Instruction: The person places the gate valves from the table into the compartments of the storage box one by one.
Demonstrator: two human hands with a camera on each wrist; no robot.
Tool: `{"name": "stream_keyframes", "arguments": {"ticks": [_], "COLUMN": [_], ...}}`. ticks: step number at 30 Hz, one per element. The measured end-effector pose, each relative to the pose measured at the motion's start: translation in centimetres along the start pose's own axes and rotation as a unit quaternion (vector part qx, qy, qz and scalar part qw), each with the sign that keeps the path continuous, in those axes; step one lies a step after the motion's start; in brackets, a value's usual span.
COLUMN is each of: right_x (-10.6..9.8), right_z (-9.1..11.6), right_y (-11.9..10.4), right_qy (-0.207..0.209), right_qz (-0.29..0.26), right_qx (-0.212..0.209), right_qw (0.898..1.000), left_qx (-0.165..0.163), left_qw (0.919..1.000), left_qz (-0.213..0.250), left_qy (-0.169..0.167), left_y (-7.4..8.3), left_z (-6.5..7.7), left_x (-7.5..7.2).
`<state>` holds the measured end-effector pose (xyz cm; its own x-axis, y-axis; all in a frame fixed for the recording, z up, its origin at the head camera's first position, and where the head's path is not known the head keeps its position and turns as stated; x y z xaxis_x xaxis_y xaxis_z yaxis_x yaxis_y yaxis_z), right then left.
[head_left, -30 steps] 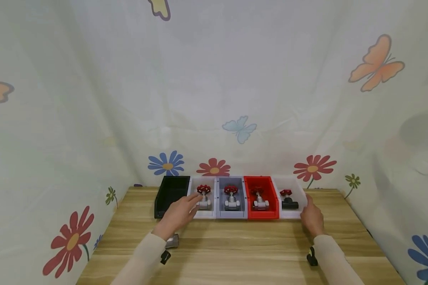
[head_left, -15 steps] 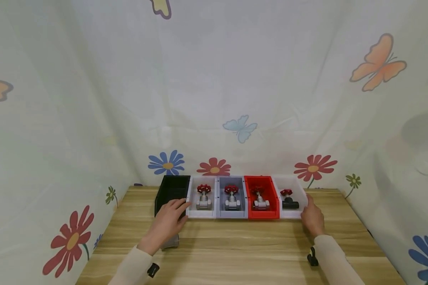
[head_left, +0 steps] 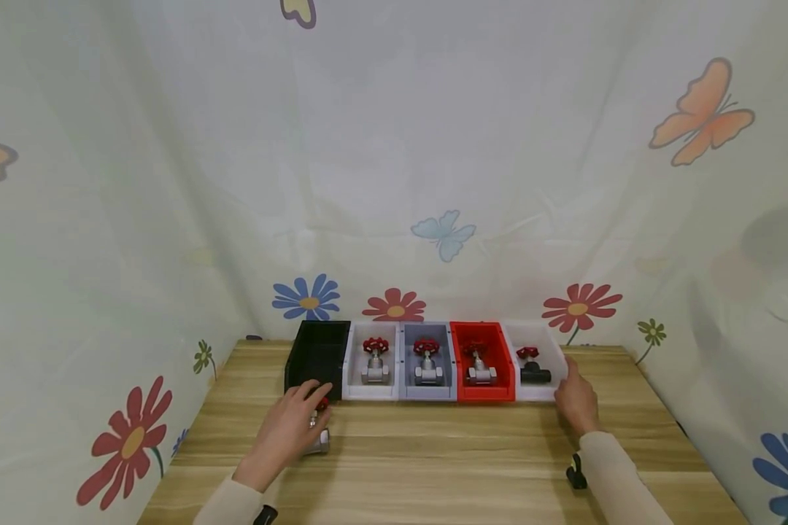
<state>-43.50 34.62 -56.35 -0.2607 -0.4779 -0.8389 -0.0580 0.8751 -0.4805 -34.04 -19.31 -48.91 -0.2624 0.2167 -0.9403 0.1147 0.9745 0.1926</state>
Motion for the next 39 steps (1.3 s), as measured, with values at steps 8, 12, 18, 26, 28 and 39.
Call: {"name": "stream_keyframes", "arguments": {"ticks": [8, 12, 18, 26, 28, 39], "right_x": [-0.1, -0.1, 0.0, -0.4, -0.3, 0.2], "right_z": [-0.1, -0.2, -0.1, 0.0, 0.0, -0.2], "right_y": [0.1, 0.3, 0.1, -0.2, -0.2, 0.3], "right_qy": [-0.007, -0.006, -0.002, 0.006, 0.006, -0.001], "right_qz": [-0.002, -0.001, -0.002, -0.003, -0.003, -0.002], "right_qx": [0.006, 0.005, -0.001, -0.02, -0.02, -0.004], "right_qw": [1.0, 1.0, 1.0, 1.0, 1.0, 1.0], "left_qx": [-0.023, -0.037, -0.052, -0.05, -0.047, -0.036], "left_qw": [0.9994, 0.9983, 0.9966, 0.9955, 0.9953, 0.9936], "left_qz": [-0.01, -0.008, -0.01, 0.01, 0.015, 0.018], "left_qy": [-0.026, -0.044, -0.063, -0.08, -0.083, -0.105], "left_y": [-1.3, -1.8, -2.1, -2.5, -2.6, -3.2], "left_z": [1.1, 1.5, 2.0, 2.5, 2.6, 2.6], "left_x": [1.0, 1.6, 2.5, 3.7, 4.1, 6.6]}}
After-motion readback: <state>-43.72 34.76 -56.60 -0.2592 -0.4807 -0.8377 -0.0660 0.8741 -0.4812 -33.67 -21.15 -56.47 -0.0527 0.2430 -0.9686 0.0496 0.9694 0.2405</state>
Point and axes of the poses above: each hand's wrist, its own z-axis away from the middle knuckle, its own x-axis out of the palm, y = z × x, the point moved 10 cm from there along -z, towards the middle knuckle, and after that the axes turned 12 degrees about -x, right-handed, at the moved point
